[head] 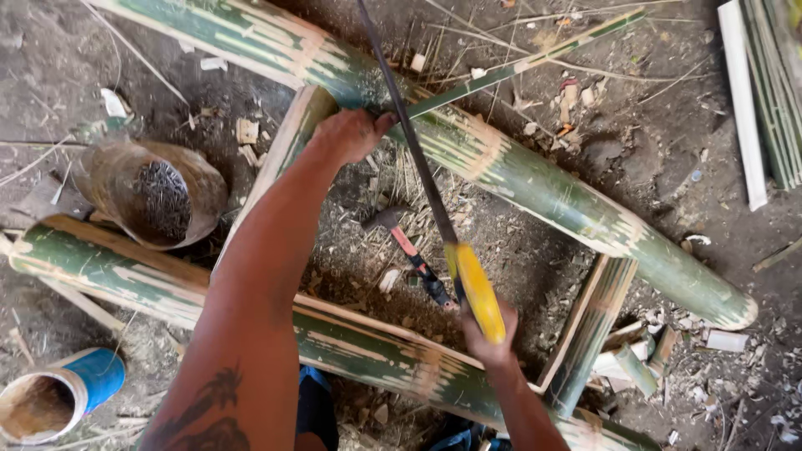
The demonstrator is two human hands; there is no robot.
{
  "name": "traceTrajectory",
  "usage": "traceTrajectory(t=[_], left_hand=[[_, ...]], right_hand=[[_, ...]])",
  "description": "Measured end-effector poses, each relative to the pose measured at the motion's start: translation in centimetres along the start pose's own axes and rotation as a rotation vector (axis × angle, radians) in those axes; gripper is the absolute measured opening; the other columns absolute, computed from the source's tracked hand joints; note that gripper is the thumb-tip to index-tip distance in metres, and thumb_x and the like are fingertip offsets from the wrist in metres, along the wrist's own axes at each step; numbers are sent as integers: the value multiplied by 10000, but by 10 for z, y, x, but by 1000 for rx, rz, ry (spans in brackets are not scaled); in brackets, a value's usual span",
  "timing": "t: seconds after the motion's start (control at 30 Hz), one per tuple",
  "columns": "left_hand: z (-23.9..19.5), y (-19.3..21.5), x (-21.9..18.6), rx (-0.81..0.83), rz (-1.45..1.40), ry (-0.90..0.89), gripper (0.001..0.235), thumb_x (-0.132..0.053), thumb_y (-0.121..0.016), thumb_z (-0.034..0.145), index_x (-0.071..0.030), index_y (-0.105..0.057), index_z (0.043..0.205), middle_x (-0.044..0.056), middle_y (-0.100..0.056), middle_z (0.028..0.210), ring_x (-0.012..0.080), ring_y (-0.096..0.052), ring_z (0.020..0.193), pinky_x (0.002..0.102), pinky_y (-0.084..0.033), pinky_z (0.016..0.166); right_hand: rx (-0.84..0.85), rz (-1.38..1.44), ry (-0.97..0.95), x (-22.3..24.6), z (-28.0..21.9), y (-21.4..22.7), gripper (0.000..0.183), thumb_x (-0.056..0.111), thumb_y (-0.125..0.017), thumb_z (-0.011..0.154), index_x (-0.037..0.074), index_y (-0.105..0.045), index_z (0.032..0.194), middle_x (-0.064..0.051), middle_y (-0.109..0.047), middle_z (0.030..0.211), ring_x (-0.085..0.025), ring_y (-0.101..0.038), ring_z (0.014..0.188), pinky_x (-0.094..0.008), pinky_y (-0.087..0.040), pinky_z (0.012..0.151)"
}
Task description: The person cuts a bamboo pole with a hand saw, then uses a hammer and nails to attach bamboo slats to a rectangular bamboo frame. The person repeatedly hammers nails into the frame and adjusts bamboo pieces to secure them.
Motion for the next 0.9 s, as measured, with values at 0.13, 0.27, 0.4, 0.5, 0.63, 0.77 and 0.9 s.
traceTrajectory(t=[0.13,0.27,0.4,0.5,0.63,0.77,0.9], left_hand=[[-15,4,-10,-108,-20,-42,754,-651,-174,1054,-136,-713,1174,185,-728,1067,337,-706,1013,516,-540,941],[-19,7,-11,-38,-13,-9,786,-641,-156,1058,-85,-706,1144,213,-740,1103,346,-731,1038,515,-544,958],[-12,1,-4,-106,-13,-60,845,-685,-189,1054,-49,-744,1094,210,-692,1106,380,-654,1086,530,-503,970],[-6,5,-6,-207,4,-47,787,-652,-222,1062,-48,-726,1063,238,-677,1076,409,-656,1032,539,-531,912],[6,16,-2,-164,-11,130,712,-625,-191,1048,-84,-631,1193,197,-683,988,320,-717,861,495,-613,755],[7,-8,7,-201,-339,140,553,-552,-319,1073,-124,-597,1285,134,-676,939,219,-580,719,413,-544,660],[3,-75,-12,-271,-1297,-30,402,-432,-470,1113,-158,-584,1384,104,-643,920,168,-503,617,368,-489,564]], right_hand=[[-35,58,131,-51,92,-67,26,-6,-632,898,-11,-640,922,-85,-642,823,-187,-629,644,-319,-504,541],[44,-142,-61,-46,77,-55,74,28,-689,915,24,-705,842,-59,-676,684,-162,-662,545,-296,-491,466],[6,-118,140,2,3,-1,198,47,-638,850,-38,-681,1023,-98,-663,841,-191,-679,675,-335,-535,551],[20,-279,-1,-25,32,-16,57,32,-673,902,4,-704,942,-76,-654,732,-168,-649,524,-314,-506,422],[-35,-196,181,-33,96,-44,46,9,-643,916,45,-670,905,-71,-667,827,-168,-659,626,-302,-548,505],[-187,-85,161,23,73,29,52,9,-628,906,24,-675,924,-35,-644,740,-120,-642,575,-279,-534,492],[-300,-1,154,62,32,85,61,49,-617,956,9,-661,966,-48,-665,805,-139,-653,690,-296,-529,625]])
Point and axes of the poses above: each hand's wrist, its own z-axis towards the middle knuckle, its own y-axis out of the back of the hand, x = y × z, the point moved 5 cm from there along z, towards the middle knuckle
